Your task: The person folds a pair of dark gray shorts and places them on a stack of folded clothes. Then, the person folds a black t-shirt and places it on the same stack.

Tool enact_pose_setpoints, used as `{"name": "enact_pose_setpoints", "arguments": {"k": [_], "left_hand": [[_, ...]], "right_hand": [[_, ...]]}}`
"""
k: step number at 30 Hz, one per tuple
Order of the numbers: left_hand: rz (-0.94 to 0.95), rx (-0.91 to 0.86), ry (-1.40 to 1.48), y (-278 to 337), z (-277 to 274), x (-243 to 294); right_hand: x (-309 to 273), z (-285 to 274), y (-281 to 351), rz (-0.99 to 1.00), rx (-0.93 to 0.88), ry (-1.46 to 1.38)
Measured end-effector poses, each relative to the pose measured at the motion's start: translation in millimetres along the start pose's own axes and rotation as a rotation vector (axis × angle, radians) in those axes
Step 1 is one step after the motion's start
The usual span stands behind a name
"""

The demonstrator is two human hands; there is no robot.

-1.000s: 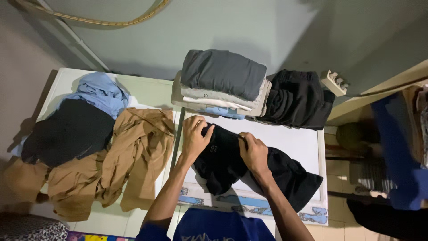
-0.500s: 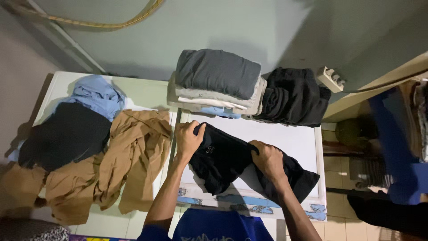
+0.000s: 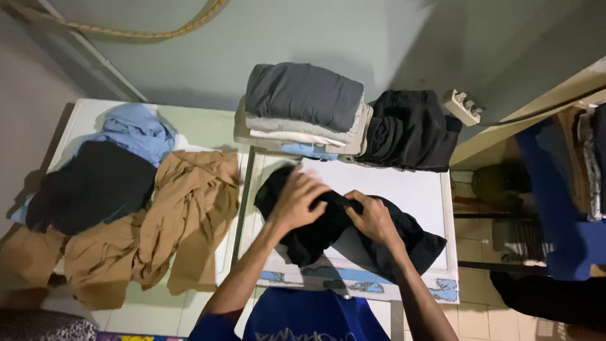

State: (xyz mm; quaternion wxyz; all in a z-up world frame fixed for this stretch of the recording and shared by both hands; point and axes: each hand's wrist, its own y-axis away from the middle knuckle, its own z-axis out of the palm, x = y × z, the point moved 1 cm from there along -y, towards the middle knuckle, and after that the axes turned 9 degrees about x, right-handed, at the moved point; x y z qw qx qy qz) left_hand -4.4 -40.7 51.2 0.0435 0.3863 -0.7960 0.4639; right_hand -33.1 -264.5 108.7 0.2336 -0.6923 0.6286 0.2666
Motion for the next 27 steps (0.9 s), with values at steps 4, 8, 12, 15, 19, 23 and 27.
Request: {"name": "enact_pose_setpoints", "arguments": {"k": [4, 8, 12, 15, 19, 23, 27], "left_hand": [[-0.167, -0.084, 0.169, 10, 20, 12], [-0.114, 0.008, 0.088, 12, 15, 8], [-0.078, 0.05, 0.072, 4, 11, 10], [-0.088, 0.043, 0.068, 7, 8, 14], [-0.074, 0.019, 0.075, 10, 10, 20], [-0.056, 0.071, 0.076, 10, 13, 30], [-0.027, 0.084, 0.04, 3, 15, 45]], "right_hand": [[3, -2, 7, -0.055, 0.093, -0.05], [23, -5, 17, -0.141, 0.109, -0.099], [54, -2, 15, -0.025, -0.048, -0.399], [78, 2, 23, 0.134, -0.113, -0.502], [96, -2, 26, 0.24, -0.018, -0.543], [81, -4, 20, 0.171, 0.245, -0.198], [43, -6, 28, -0.053, 0.454, -0.038]]}}
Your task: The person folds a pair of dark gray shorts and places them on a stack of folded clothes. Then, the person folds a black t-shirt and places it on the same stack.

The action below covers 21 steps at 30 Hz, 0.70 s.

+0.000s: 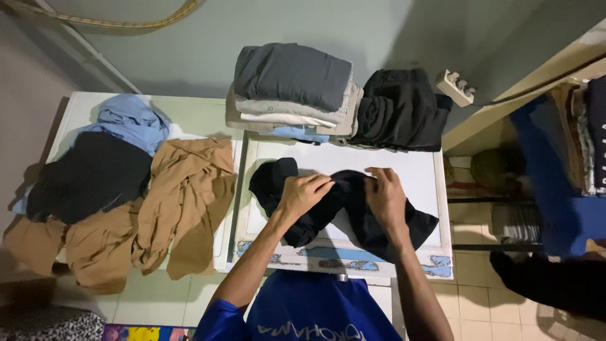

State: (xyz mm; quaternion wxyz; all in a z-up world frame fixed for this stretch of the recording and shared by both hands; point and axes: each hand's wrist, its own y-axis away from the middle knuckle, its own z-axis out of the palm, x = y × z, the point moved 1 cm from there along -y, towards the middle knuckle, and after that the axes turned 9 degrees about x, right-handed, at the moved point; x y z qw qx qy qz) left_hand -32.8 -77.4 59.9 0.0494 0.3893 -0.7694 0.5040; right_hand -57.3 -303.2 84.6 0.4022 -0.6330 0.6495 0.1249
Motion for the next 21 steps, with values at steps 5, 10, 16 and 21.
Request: {"name": "enact_pose_setpoints", "arguments": {"k": [5, 10, 16, 21], "left_hand": [[-0.029, 0.002, -0.029, -12, 2, 13], [-0.077, -0.044, -0.058, -16, -8, 6], [-0.045, 0.047, -0.143, -13, -25, -10], [-0.029, 0.058, -0.167, -12, -23, -16]], "right_hand": [[-36, 17, 13, -0.07, -0.074, -0.055], [-26, 26, 20, -0.02, 0.026, 0.073], [-7, 15, 24, 0.085, -0.134, 0.434], [-1, 5, 25, -0.088, -0.164, 0.526]]}}
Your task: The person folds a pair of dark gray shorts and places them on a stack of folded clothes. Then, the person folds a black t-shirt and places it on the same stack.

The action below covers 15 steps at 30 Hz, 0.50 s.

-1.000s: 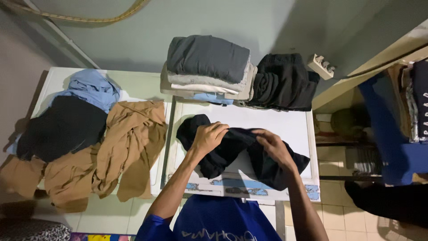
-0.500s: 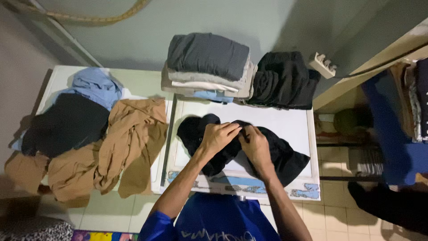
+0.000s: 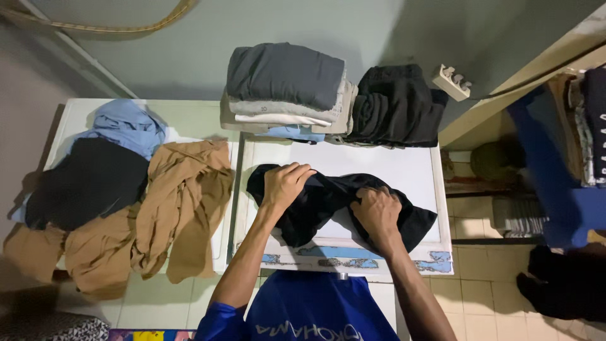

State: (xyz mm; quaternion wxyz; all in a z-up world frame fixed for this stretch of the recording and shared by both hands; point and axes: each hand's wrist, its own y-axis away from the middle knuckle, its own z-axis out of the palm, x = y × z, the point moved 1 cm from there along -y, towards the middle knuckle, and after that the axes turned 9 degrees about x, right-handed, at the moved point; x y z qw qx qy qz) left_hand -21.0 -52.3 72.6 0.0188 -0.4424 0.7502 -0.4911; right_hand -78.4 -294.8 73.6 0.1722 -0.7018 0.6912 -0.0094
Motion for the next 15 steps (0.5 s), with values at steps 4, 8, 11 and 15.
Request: {"name": "enact_pose_setpoints", "arguments": {"k": [4, 8, 11, 15], "left_hand": [[0.08, -0.045, -0.025, 1, -2, -10], [0.11, -0.199, 0.026, 7, -5, -27], [-0.002, -0.231, 0.02, 12, 1, -35], [-0.168, -0.181, -0.007, 9, 1, -43]], "right_hand": [[17, -17, -5, 0.128, -0.149, -0.234], [31, -44, -10, 0.439, -0.298, -0.655], [33, -62, -12, 0.425, -0.29, -0.704], [28, -76, -8, 0.367, -0.197, -0.465]]}}
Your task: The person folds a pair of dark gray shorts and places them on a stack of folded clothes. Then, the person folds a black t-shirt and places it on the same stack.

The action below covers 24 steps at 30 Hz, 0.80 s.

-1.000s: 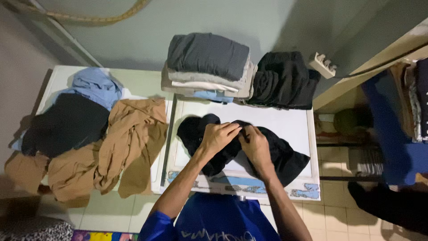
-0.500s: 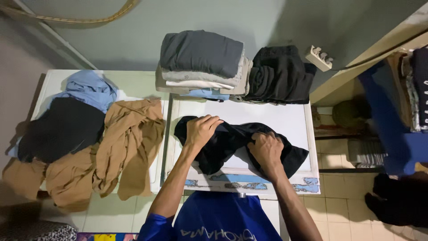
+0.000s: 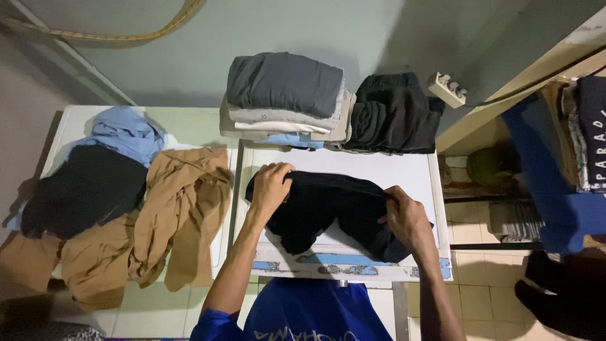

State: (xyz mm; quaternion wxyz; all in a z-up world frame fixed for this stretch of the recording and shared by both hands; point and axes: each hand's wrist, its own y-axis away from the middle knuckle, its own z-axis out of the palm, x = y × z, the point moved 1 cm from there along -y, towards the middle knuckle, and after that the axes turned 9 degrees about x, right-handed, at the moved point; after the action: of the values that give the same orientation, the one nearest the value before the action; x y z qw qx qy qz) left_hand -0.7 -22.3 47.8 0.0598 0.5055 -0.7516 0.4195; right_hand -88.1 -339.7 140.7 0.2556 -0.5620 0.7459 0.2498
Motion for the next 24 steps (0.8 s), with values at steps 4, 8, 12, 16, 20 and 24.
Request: {"name": "enact_pose_setpoints", "arguments": {"k": [4, 8, 12, 16, 20, 24], "left_hand": [[-0.058, 0.062, 0.037, -8, -14, 3], [-0.114, 0.026, 0.071, -15, -28, 14], [-0.141, -0.053, 0.139, -13, -29, 15], [-0.197, -0.209, 0.059, 1, -5, -7], [-0.253, -0.306, 0.02, 39, 51, -11], [-0.218, -0.313, -0.112, 73, 90, -3]], "right_hand": [[-3, -3, 10, -0.174, 0.288, 0.147], [-1, -14, 12, -0.384, 0.561, 0.151], [7, -20, 7, -0.283, 0.624, 0.228], [33, -8, -9, -0.119, 0.473, 0.33], [67, 36, -28, -0.297, 0.405, 0.406], [98, 76, -31, -0.319, 0.275, 0.311]]}}
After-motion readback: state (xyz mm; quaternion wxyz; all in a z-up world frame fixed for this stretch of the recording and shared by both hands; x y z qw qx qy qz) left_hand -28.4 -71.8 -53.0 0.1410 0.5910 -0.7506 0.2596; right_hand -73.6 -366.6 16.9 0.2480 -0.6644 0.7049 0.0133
